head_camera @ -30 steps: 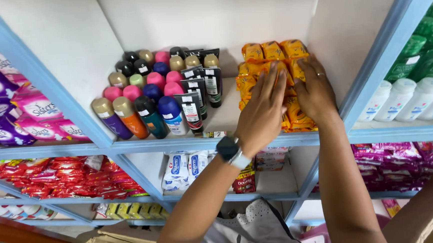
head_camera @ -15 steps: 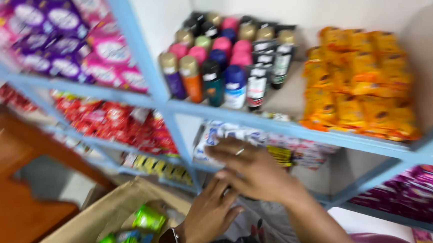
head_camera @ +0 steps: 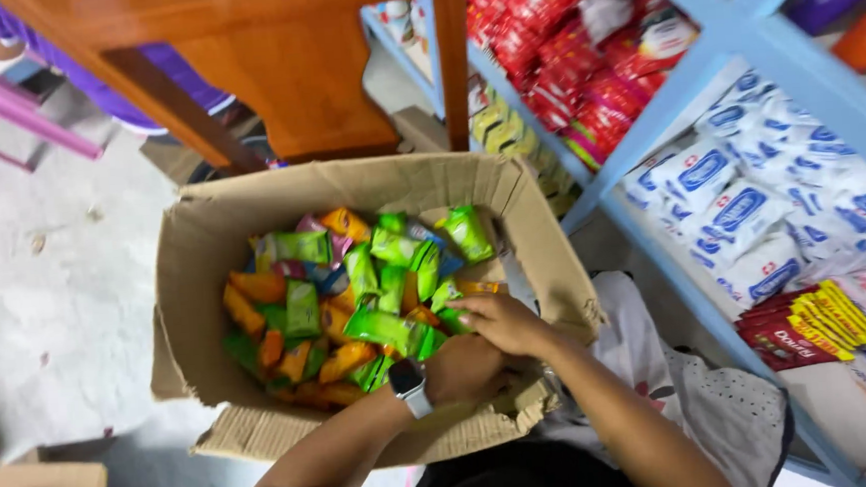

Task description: Arranging snack packs from a cardboard box onto a store shelf.

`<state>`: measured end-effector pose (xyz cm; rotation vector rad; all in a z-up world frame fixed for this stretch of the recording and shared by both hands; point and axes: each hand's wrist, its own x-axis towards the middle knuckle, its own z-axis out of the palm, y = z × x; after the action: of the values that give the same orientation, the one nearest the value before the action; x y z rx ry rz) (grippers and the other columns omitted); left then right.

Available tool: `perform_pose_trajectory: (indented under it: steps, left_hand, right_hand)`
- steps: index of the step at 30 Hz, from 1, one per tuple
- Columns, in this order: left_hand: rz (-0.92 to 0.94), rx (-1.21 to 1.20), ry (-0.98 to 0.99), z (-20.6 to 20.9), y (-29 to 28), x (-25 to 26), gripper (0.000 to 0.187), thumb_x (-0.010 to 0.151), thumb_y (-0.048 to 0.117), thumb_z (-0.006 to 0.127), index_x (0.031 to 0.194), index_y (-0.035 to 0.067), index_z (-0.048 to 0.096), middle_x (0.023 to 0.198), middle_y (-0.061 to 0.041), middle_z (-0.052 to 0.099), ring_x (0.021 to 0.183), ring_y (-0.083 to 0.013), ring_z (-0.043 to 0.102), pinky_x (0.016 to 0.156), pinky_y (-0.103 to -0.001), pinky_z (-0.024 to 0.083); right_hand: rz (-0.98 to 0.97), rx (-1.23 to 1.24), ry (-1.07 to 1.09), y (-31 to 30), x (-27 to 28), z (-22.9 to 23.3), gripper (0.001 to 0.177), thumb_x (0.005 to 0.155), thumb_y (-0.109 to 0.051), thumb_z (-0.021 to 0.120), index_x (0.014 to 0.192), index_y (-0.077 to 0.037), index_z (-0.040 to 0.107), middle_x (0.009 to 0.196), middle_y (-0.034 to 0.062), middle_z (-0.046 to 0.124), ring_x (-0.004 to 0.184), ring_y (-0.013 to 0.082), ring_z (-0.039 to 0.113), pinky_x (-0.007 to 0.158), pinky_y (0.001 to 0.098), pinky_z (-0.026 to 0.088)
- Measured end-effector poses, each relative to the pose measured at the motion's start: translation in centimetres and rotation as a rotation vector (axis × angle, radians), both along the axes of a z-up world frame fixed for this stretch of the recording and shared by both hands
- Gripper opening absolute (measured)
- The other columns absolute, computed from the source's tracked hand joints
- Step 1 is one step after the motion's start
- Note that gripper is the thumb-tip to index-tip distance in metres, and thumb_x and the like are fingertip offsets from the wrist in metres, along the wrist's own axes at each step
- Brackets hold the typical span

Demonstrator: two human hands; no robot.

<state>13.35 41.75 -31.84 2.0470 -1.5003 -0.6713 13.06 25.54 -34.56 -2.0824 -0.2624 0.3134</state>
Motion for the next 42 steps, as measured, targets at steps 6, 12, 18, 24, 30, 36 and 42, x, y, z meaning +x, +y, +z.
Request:
perform_pose_trajectory:
  steps: [6, 12, 18, 24, 30, 36, 42]
  left_hand:
    - [-0.094, -0.035, 0.058, -3.8, -0.8, 1.6, 0.035, 0.087, 0.029, 0.068, 0.120, 0.021, 0.074, 0.106, -0.011, 0.076, 0.094, -0.0331, 0.073, 0.081, -0.046, 0.058]
    - [0.127, 0.011, -0.150, -3.7, 2.5, 10.5, 0.035, 0.085, 0.015, 0.061, 0.116, 0.024, 0.076, 0.107, -0.008, 0.077, 0.093, -0.0317, 0.074, 0.078, -0.045, 0.060]
    - [0.402, 0.475, -0.709, -7.7, 8.6, 25.0, 0.023, 0.092, 0.019, 0.061, 0.109, 0.015, 0.075, 0.116, -0.008, 0.072, 0.112, -0.0322, 0.067, 0.081, -0.047, 0.061]
    - [0.689, 0.445, -0.811, -14.3, 10.8, 28.1, 0.029, 0.091, 0.032, 0.059, 0.112, 0.028, 0.078, 0.136, -0.004, 0.063, 0.129, -0.0361, 0.051, 0.088, -0.057, 0.055]
    - [0.658, 0.671, -0.792, -6.7, 13.3, 22.5, 0.027, 0.087, 0.028, 0.067, 0.110, 0.022, 0.078, 0.130, -0.003, 0.066, 0.128, -0.0323, 0.053, 0.091, -0.052, 0.053]
    - [0.818, 0.460, -0.274, 8.0, 12.3, 15.4, 0.049, 0.071, 0.041, 0.083, 0.113, 0.017, 0.074, 0.104, -0.015, 0.074, 0.096, -0.0365, 0.071, 0.084, -0.050, 0.057]
    - [0.580, 0.277, -0.206, 15.0, 7.3, 10.5, 0.048, 0.076, 0.052, 0.078, 0.106, 0.014, 0.077, 0.097, -0.015, 0.077, 0.091, -0.0345, 0.073, 0.082, -0.048, 0.057]
  right_hand:
    - [-0.082, 0.164, 0.176, -4.5, -2.4, -15.0, 0.037, 0.095, -0.017, 0.059, 0.131, -0.010, 0.067, 0.119, 0.0133, 0.077, 0.111, 0.0254, 0.073, 0.095, 0.0343, 0.054]
    - [-0.071, -0.310, 0.288, -2.1, -3.4, -1.2, 0.037, 0.101, -0.028, 0.052, 0.132, -0.013, 0.066, 0.115, 0.0161, 0.075, 0.105, 0.0317, 0.073, 0.092, 0.0415, 0.055]
    - [0.048, -0.488, 0.106, -0.9, -4.3, 0.4, 0.040, 0.095, -0.038, 0.059, 0.127, -0.015, 0.066, 0.108, 0.0155, 0.074, 0.096, 0.0377, 0.071, 0.084, 0.0490, 0.055]
    - [0.004, -0.560, 0.205, -0.9, -4.6, 4.0, 0.041, 0.096, -0.042, 0.059, 0.130, -0.022, 0.065, 0.108, 0.0142, 0.074, 0.099, 0.0350, 0.071, 0.087, 0.0485, 0.054]
    - [0.018, -0.471, 0.083, -1.4, -4.9, 1.4, 0.044, 0.095, -0.041, 0.060, 0.132, -0.018, 0.063, 0.110, 0.0139, 0.074, 0.099, 0.0359, 0.071, 0.085, 0.0493, 0.055]
    - [-0.034, -0.335, 0.174, -1.2, -4.3, 3.7, 0.045, 0.097, -0.035, 0.060, 0.141, -0.022, 0.058, 0.119, 0.0137, 0.073, 0.104, 0.0320, 0.071, 0.092, 0.0423, 0.055]
    - [-0.250, -0.130, -0.503, 0.1, -4.4, 10.7, 0.062, 0.087, -0.024, 0.075, 0.145, -0.015, 0.055, 0.142, 0.0123, 0.060, 0.128, 0.0326, 0.059, 0.105, 0.0422, 0.050]
